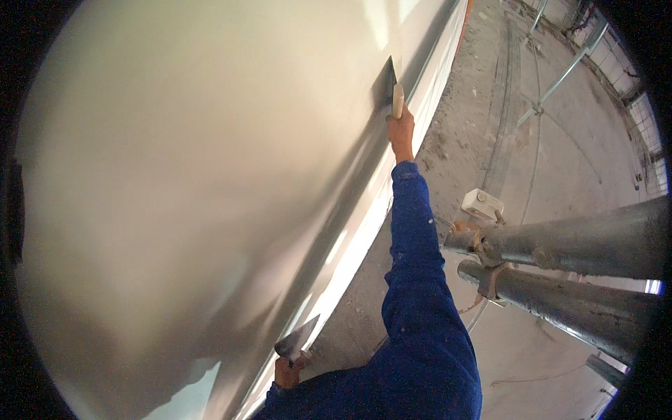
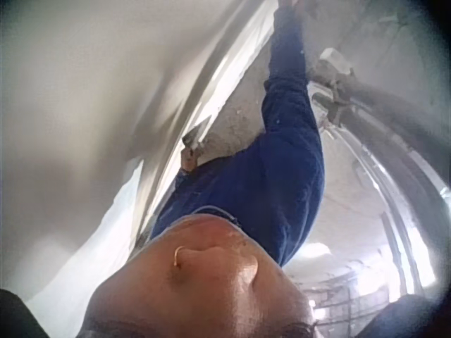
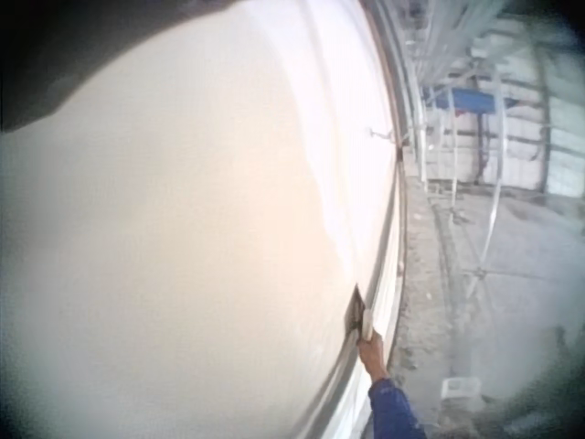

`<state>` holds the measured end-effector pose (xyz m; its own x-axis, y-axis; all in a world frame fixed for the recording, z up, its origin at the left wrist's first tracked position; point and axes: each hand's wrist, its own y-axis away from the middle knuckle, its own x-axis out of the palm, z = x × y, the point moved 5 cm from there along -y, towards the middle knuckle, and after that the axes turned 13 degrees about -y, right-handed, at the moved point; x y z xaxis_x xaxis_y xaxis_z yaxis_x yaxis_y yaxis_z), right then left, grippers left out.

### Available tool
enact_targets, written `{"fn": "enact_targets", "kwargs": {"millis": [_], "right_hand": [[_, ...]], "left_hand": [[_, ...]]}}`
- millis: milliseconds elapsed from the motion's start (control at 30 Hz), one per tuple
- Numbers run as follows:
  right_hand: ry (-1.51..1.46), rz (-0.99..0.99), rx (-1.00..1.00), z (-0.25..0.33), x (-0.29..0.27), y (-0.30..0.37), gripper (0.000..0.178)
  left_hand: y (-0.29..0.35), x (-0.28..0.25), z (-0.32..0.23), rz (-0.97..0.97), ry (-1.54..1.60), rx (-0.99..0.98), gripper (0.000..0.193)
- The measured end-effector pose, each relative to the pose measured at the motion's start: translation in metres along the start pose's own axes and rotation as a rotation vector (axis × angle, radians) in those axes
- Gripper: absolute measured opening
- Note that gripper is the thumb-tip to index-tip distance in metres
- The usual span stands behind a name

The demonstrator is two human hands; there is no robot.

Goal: The person applies plaster to a curved ceiling surface using a trowel and a hawk. They repeatedly scoop plaster from the hawk and smooth it onto the ceiling, working along the curve of the structure.

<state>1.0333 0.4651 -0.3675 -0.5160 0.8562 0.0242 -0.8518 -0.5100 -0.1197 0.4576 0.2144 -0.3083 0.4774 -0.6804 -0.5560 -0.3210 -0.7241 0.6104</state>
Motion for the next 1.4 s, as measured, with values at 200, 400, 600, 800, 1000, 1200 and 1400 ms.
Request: {"fn": "enact_targets", "kwargs": {"millis": [200,400,600,800,1000,1200,1400], "right_hand": [[-0.045,0.055,0.042,0.021,0.011,0.1,0.051],[-0.09,0.116,-0.013,0.031,0.029,0.203,0.06],[-0.157,0.15,-0.03,0.071,0.046,0.32,0.058],[-0.113,0.099,-0.189,0.097,0.072,0.443,0.057],[-0.172,0.154,-0.118,0.115,0.091,0.566,0.063],[-0.176,0.252,-0.047,0.124,0.108,0.684,0.067],[-0.229,0.465,-0.126,0.143,0.081,0.717,0.067]], "left_hand": [[0.007,0.001,0.023,-0.079,0.063,0.05,0.022],[0.036,0.006,0.058,-0.149,0.073,0.091,0.022],[0.092,-0.002,0.091,-0.266,0.141,0.024,0.028],[0.152,-0.003,0.144,-0.372,0.206,0.033,0.023],[0.222,-0.015,0.182,-0.502,0.221,0.008,0.019],[0.267,-0.031,0.215,-0.593,0.202,-0.025,0.019],[0.258,-0.039,0.232,-0.573,0.358,0.163,0.025]]}}
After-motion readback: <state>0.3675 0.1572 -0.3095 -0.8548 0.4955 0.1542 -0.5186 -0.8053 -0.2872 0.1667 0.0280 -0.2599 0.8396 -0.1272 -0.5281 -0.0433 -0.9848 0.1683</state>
